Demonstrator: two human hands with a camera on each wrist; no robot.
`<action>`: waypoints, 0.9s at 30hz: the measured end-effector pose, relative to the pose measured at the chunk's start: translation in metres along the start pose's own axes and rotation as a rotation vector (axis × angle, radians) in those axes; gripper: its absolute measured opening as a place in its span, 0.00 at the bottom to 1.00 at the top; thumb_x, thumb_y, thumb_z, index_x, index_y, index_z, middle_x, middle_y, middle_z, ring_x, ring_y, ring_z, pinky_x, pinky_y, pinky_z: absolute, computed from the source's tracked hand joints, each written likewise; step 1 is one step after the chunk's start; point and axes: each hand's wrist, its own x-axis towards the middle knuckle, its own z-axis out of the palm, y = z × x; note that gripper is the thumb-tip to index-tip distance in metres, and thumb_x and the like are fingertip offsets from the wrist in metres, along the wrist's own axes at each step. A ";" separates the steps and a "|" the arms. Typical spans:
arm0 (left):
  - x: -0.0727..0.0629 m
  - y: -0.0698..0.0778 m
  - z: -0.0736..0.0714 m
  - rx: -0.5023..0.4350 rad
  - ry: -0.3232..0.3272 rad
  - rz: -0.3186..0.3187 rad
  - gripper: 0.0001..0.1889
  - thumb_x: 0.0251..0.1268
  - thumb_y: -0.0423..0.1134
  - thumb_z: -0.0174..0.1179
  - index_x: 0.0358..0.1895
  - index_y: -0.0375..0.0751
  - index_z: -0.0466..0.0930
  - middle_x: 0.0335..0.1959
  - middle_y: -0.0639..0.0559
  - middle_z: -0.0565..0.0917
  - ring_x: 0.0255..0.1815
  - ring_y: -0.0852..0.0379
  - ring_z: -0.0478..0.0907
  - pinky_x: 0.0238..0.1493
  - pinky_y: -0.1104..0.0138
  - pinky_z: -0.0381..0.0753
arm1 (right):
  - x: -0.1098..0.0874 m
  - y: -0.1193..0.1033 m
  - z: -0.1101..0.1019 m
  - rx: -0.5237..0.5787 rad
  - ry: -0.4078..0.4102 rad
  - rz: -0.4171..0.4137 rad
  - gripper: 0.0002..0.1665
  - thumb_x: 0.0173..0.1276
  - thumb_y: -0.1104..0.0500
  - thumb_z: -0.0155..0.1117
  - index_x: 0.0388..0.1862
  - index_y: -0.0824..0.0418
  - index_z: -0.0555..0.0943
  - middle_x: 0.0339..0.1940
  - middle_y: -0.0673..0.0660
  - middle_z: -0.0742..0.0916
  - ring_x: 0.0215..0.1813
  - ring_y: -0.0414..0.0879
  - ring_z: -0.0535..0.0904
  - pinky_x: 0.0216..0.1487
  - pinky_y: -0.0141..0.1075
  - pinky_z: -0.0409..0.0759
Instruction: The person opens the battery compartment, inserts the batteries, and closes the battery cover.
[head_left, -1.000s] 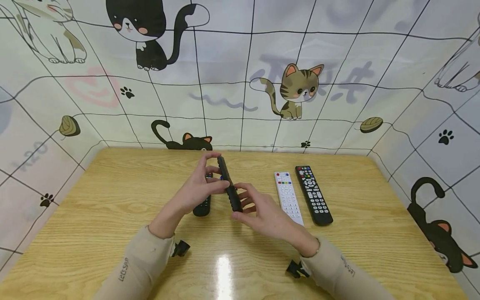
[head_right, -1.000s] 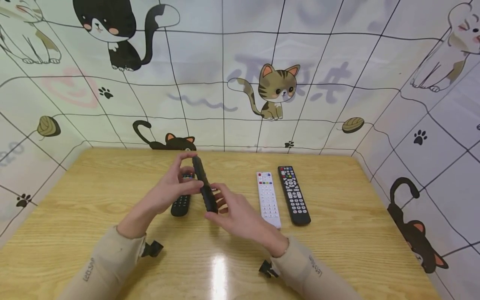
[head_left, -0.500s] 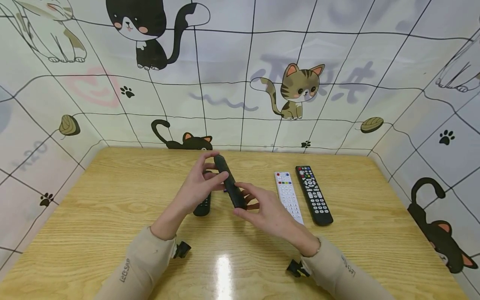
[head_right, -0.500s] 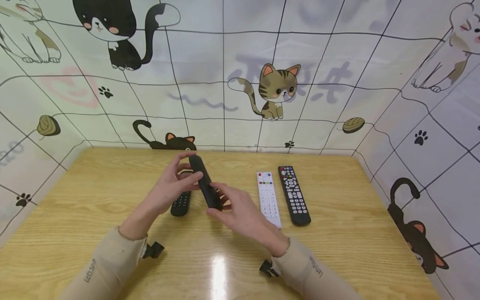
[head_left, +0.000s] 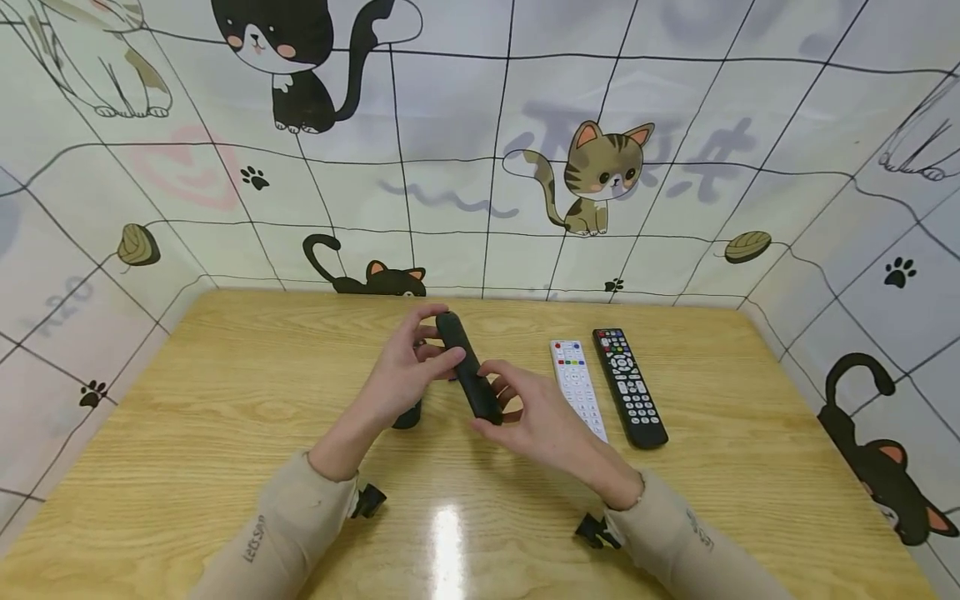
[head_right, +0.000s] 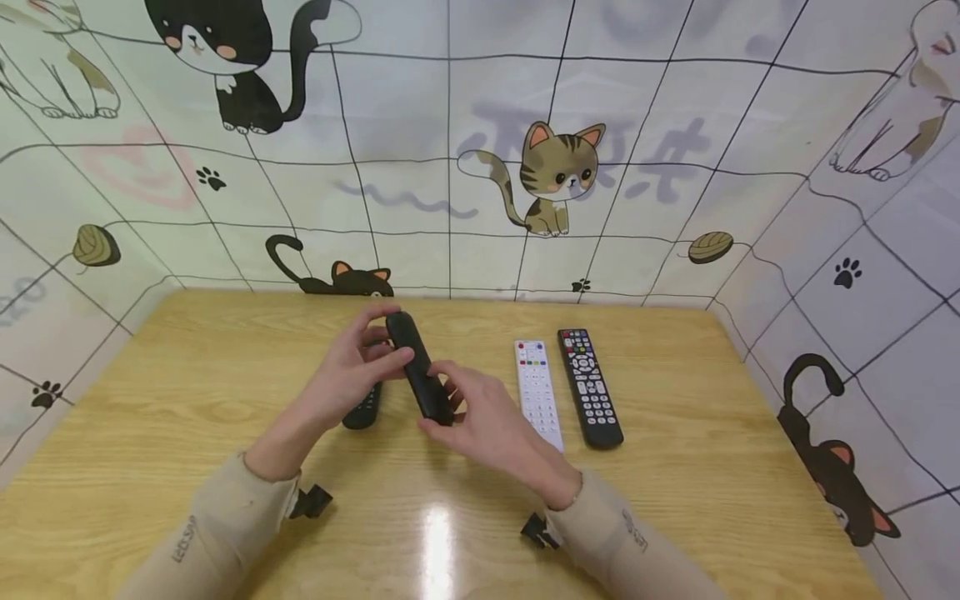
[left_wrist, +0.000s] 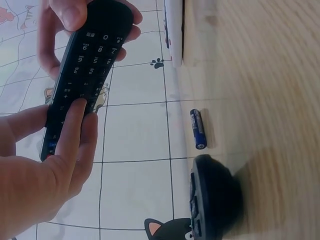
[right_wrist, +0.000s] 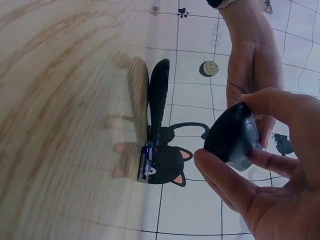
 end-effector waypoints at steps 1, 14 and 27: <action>0.000 0.000 0.001 -0.001 -0.005 -0.004 0.32 0.70 0.26 0.64 0.73 0.42 0.64 0.57 0.33 0.74 0.46 0.45 0.82 0.49 0.52 0.86 | 0.000 0.000 0.000 0.002 -0.004 0.007 0.30 0.62 0.60 0.78 0.61 0.53 0.76 0.40 0.53 0.85 0.40 0.45 0.84 0.37 0.36 0.87; 0.002 -0.003 0.006 -0.011 -0.040 -0.046 0.31 0.70 0.26 0.64 0.73 0.45 0.65 0.58 0.34 0.74 0.47 0.45 0.82 0.48 0.54 0.87 | -0.001 0.004 -0.001 -0.067 -0.017 0.013 0.25 0.60 0.58 0.78 0.52 0.50 0.75 0.32 0.50 0.84 0.34 0.45 0.83 0.26 0.34 0.85; 0.005 -0.006 0.004 0.004 -0.025 -0.063 0.31 0.70 0.26 0.64 0.73 0.46 0.67 0.58 0.35 0.75 0.48 0.44 0.83 0.48 0.51 0.86 | 0.000 0.004 -0.002 -0.150 0.001 -0.014 0.20 0.67 0.55 0.76 0.51 0.52 0.76 0.43 0.48 0.83 0.39 0.42 0.84 0.41 0.43 0.86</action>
